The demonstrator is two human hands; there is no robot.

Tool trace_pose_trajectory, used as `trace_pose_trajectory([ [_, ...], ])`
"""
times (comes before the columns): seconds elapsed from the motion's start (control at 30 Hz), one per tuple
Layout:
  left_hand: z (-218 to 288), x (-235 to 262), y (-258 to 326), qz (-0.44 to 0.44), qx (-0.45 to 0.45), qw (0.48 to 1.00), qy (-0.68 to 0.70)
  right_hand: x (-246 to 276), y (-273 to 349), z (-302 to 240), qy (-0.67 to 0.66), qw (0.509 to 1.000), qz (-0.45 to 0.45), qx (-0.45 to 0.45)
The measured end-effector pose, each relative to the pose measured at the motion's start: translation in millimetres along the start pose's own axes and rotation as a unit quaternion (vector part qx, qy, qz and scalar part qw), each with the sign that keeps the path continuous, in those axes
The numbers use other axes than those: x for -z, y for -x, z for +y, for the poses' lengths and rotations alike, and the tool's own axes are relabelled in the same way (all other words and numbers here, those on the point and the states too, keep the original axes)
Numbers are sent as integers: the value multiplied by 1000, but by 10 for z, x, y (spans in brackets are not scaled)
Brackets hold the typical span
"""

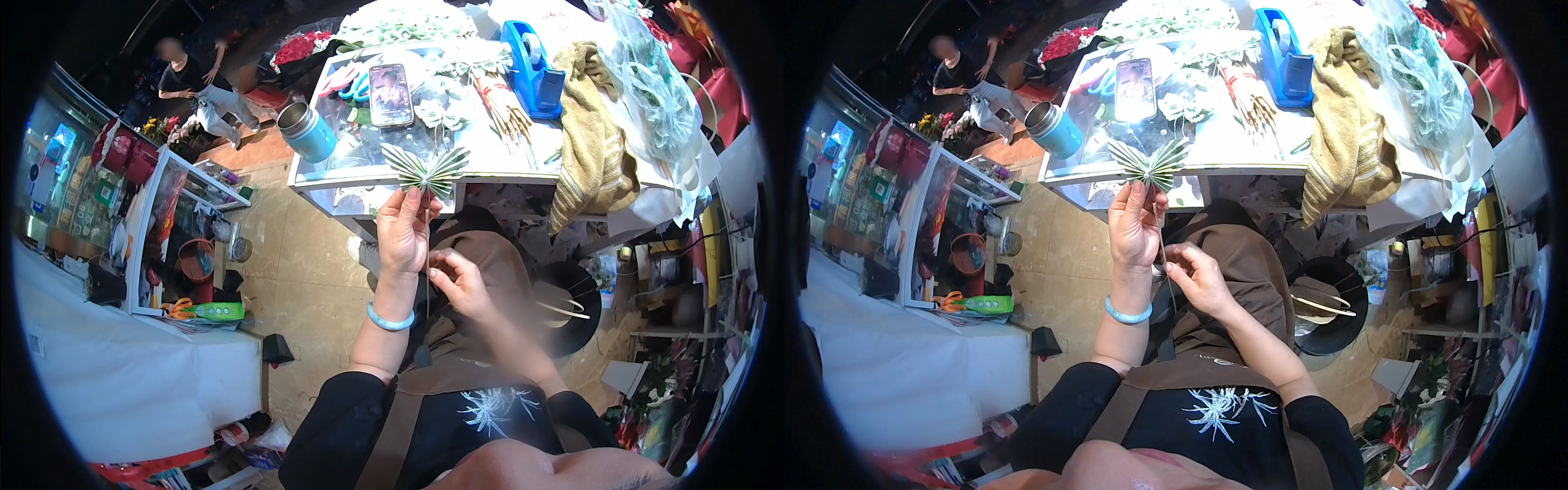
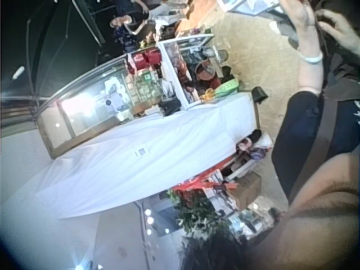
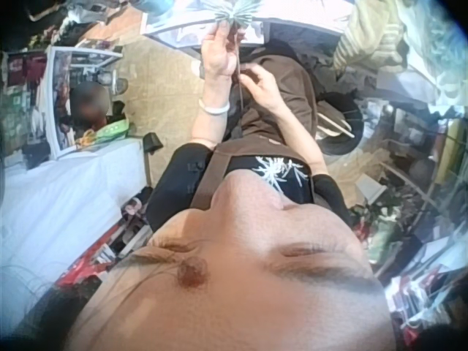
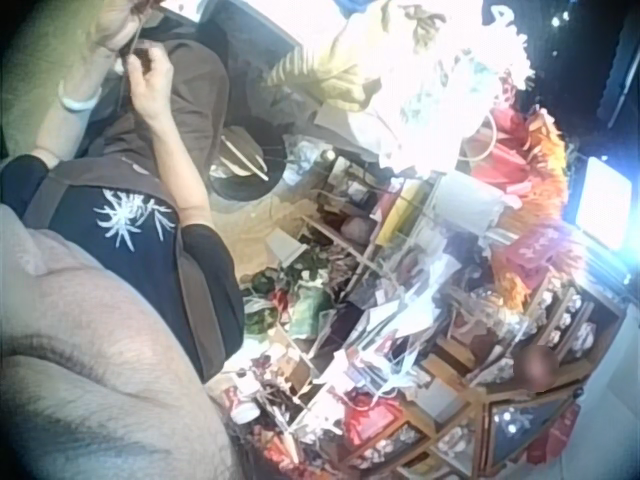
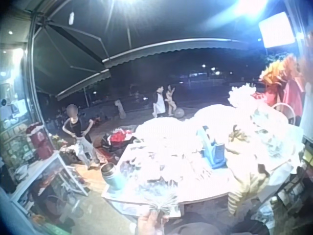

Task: The person assembles a small green paper fan by inserting thin sticks into its center and securing them with a thin wire. They repeatedly adjust the fan's shape and position the sticks to maintain symmetry. The completed fan is placed on the table among other similar items.

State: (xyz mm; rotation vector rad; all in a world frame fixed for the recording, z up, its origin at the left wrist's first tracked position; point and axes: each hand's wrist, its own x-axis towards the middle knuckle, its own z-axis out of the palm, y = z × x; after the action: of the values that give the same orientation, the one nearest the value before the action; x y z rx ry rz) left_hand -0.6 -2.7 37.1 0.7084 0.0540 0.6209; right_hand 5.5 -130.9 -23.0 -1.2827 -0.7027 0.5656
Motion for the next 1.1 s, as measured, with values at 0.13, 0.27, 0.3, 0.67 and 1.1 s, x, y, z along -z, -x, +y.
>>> trace_pose_trajectory([
  [0.13, -20, -51, 37, -1, -43, 996, -72, 177, -199, -239, -38, 990, 116, 75],
  [0.27, -61, -130, 95, 11, -32, 992, -123, 300, -405, -486, -105, 978, 143, 108],
  [0.3, -70, -150, 106, 19, -28, 991, -126, 291, -443, -516, -107, 974, 142, 137],
  [0.67, -304, -331, 185, 11, -59, 986, -156, 110, -357, -387, -150, 965, 175, 127],
  [1.1, -269, -247, 289, -62, -2, 968, -244, 1340, 458, -824, -121, 894, 343, 261],
])
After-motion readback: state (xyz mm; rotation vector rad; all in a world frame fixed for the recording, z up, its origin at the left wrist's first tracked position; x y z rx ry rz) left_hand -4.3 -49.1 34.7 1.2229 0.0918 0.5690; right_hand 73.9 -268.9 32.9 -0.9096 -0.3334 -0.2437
